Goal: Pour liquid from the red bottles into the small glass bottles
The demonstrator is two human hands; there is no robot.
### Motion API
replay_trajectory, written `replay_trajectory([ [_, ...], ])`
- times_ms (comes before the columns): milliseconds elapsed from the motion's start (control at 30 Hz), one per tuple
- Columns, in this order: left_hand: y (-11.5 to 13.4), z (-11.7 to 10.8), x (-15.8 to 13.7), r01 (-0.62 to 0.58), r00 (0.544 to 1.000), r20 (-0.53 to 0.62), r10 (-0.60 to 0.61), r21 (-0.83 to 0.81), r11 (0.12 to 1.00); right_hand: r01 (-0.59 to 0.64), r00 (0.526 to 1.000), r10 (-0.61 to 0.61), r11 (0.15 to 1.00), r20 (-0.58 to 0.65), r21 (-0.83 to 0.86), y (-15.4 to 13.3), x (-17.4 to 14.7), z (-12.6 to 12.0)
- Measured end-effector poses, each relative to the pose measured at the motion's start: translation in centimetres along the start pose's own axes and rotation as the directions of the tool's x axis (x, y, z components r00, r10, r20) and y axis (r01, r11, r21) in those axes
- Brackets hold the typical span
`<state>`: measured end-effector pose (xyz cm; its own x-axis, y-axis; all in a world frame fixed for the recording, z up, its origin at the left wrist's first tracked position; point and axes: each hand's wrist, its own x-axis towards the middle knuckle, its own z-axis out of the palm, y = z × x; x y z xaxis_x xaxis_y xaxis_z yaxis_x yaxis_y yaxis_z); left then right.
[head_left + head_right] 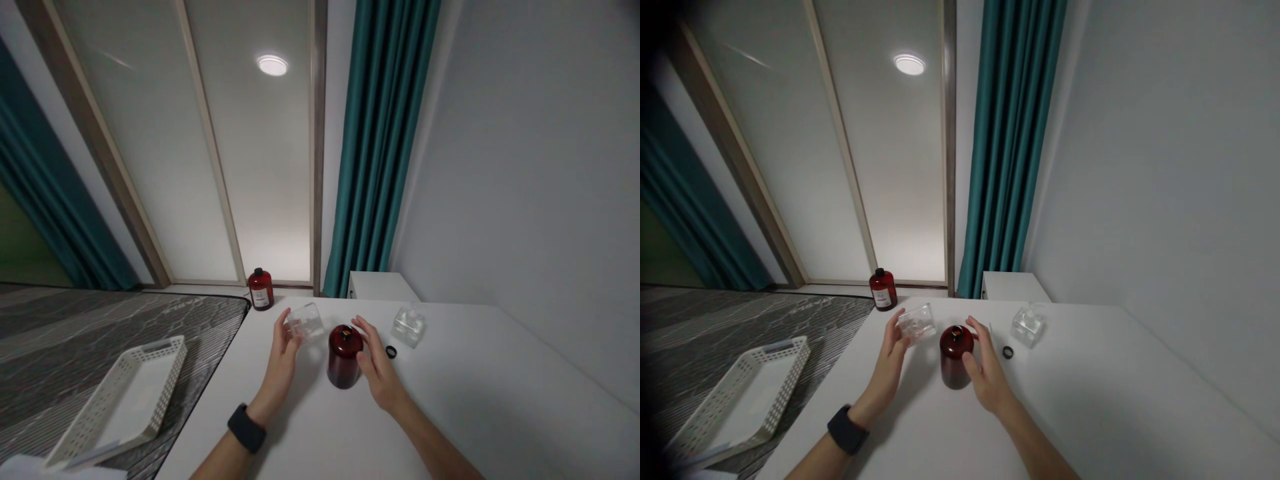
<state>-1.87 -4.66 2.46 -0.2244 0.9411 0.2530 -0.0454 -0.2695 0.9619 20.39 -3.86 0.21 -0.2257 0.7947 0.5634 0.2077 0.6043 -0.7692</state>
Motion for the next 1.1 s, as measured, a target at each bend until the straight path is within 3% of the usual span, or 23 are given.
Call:
replay_trajectory([
  [133,0.9,0.1,0.3,-0.050,0.997,0.056,0.050,-0.003,0.999,0.081,0.996,-0.086,0.992,-0.038,-0.099,-1.0,0.1,0.2],
  [267,2.2,0.8,1.0,-0.027,0.996,0.078,0.031,-0.046,0.999,0.114,0.993,-0.118,0.985,-0.026,-0.129,-1.7,0.1,0.3],
  [500,4.2,2.6,2.8,-0.032,0.989,0.142,0.045,-0.094,0.995,0.048,0.993,-0.055,0.997,-0.102,-0.067,-1.7,1.4,-0.3],
  [733,2.9,3.5,2.8,-0.072,0.966,0.237,0.104,-0.141,0.987,0.003,0.998,-0.003,1.000,-0.066,0.011,-2.1,2.0,-0.4],
  [867,2.0,3.9,2.9,-0.164,0.946,0.257,0.195,-0.138,0.977,0.020,0.997,-0.020,1.000,-0.069,-0.001,-2.2,2.2,-0.1],
  [1100,1.8,4.1,3.2,-0.336,0.917,0.243,0.315,0.049,0.940,-0.007,0.994,0.007,1.000,-0.106,-0.002,-1.4,2.3,-0.1],
])
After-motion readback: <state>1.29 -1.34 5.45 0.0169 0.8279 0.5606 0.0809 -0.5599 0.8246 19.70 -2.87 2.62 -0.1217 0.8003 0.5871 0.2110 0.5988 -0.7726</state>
